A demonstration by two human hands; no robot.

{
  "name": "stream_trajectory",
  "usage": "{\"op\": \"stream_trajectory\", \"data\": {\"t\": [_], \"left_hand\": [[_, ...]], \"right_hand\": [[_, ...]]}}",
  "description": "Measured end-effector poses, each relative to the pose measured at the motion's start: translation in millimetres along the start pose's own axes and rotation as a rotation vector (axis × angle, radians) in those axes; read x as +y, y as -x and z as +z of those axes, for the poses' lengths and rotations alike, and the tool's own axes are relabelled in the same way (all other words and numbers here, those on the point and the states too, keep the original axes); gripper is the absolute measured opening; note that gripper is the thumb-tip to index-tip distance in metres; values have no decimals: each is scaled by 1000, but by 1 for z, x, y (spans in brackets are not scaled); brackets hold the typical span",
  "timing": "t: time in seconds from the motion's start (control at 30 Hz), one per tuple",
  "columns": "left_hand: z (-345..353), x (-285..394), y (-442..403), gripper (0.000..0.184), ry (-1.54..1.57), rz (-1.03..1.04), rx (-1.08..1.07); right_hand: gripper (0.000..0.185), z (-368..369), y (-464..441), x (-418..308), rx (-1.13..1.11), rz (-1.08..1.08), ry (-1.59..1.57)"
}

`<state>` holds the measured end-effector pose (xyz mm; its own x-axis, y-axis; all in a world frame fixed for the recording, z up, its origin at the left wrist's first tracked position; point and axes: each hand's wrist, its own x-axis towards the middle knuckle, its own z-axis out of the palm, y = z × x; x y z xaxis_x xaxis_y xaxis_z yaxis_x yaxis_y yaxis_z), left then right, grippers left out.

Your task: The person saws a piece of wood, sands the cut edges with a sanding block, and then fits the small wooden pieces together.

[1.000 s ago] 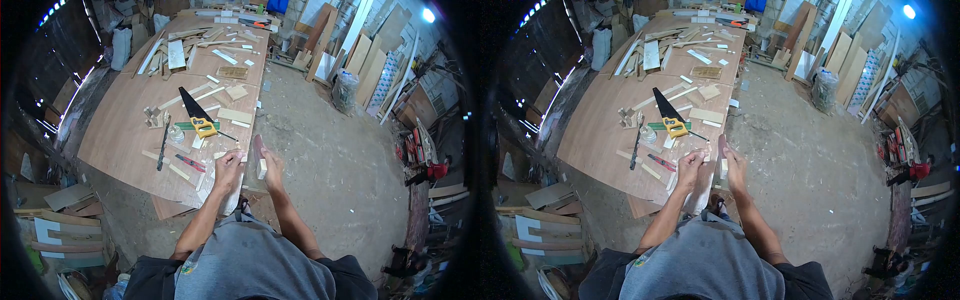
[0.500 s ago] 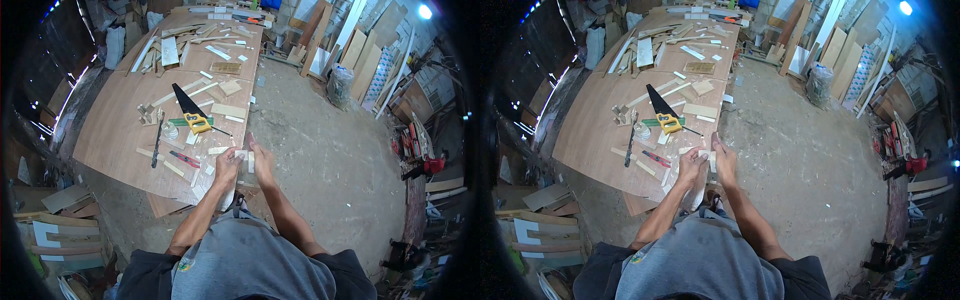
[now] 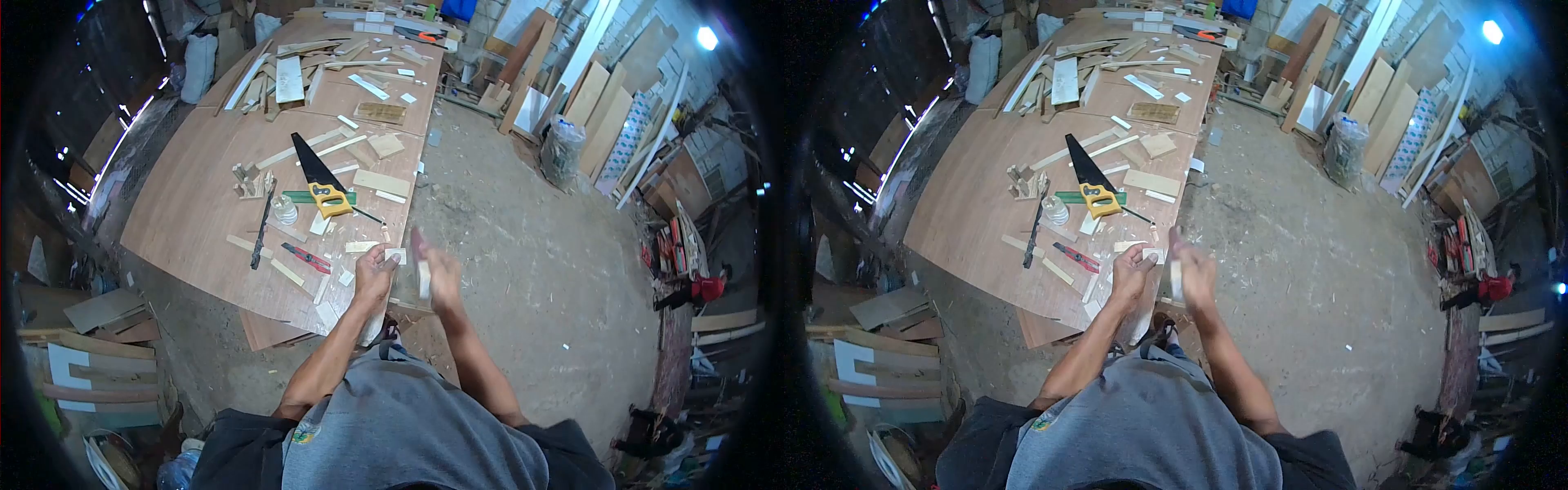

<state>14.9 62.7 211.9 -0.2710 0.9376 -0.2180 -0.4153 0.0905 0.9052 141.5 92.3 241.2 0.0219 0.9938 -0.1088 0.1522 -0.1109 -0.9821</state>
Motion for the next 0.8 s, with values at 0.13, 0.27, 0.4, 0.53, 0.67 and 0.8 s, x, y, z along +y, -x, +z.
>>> {"op": "stream_trajectory", "data": {"t": [0.13,0.27,0.4,0.53,0.67,0.8], "left_hand": [[-1,4,4,26,-134,2,-46],[1,12,5,24,80,-7,-110],[-5,0,-4,23,21,-4,-61],[-3,8,11,23,127,-45,-157],[-4,6,3,23,184,-63,-135],[-9,3,7,25,222,-103,-145]], "right_hand": [[43,8,-14,-5,16,-104,82],[46,-5,-31,-9,-1,37,31],[46,3,5,-17,-22,-73,51],[49,2,-19,-15,-53,131,124],[52,-14,-1,-10,-54,70,62],[49,5,-6,7,-35,-34,176]]}}
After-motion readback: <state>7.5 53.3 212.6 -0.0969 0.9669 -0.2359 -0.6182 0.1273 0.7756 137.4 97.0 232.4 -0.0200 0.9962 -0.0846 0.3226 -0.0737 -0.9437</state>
